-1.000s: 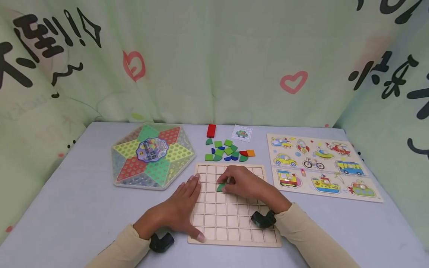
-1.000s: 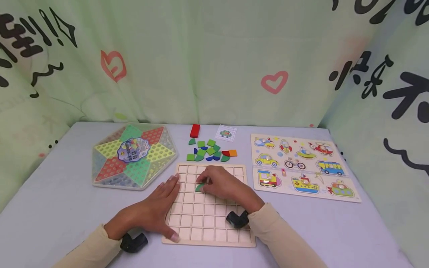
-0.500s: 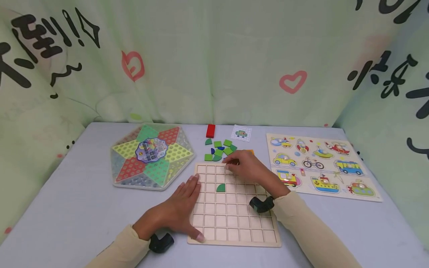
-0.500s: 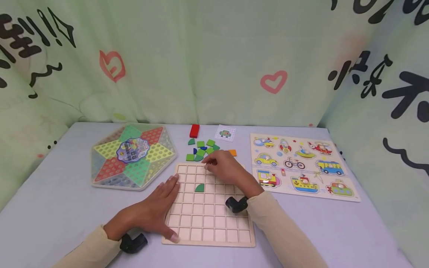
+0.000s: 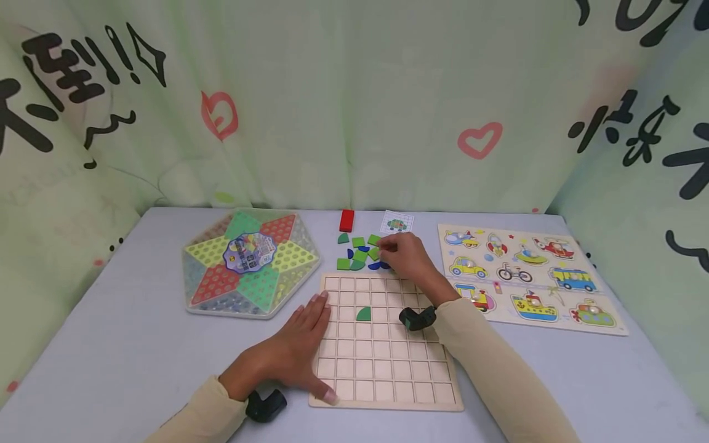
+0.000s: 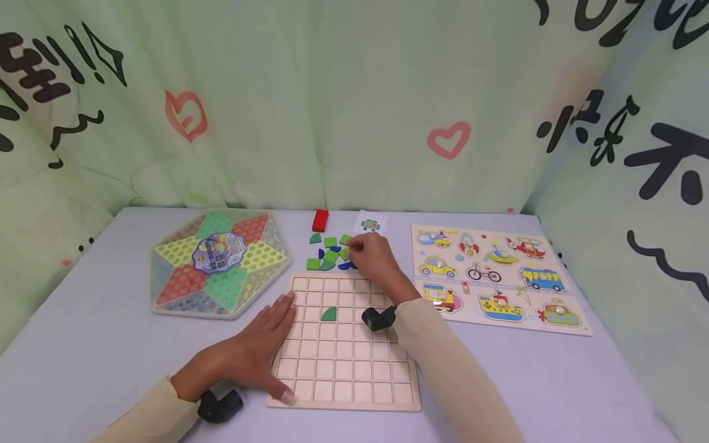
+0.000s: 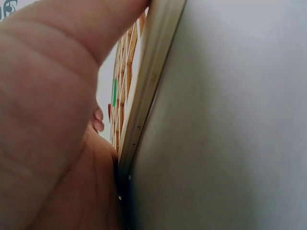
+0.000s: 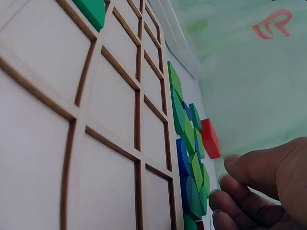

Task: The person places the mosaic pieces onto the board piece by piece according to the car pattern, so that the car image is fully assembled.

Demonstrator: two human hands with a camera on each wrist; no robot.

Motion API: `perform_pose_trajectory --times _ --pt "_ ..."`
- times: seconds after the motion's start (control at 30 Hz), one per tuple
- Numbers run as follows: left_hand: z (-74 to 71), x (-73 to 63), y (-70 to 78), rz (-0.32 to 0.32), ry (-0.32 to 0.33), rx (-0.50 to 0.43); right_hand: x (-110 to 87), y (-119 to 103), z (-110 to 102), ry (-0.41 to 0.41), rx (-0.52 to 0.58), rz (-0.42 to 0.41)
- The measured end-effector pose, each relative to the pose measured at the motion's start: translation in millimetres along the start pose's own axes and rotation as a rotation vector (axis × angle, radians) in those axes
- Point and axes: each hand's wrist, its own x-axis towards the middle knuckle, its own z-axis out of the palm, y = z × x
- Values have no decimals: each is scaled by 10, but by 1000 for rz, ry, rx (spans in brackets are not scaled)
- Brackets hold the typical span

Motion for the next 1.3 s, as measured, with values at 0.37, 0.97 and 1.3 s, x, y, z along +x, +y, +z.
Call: perform_pose_trajectory --times 0.37,0.97,1.3 --pt "3 -13 -9 18 12 -8 78 -29 92 5 -16 52" --pt "2 -12 -20 19 10 0 163 7 164 -41 -62 43" --pt "-1 -10 -12 16 8 -7 185 12 145 -105 -101 24"
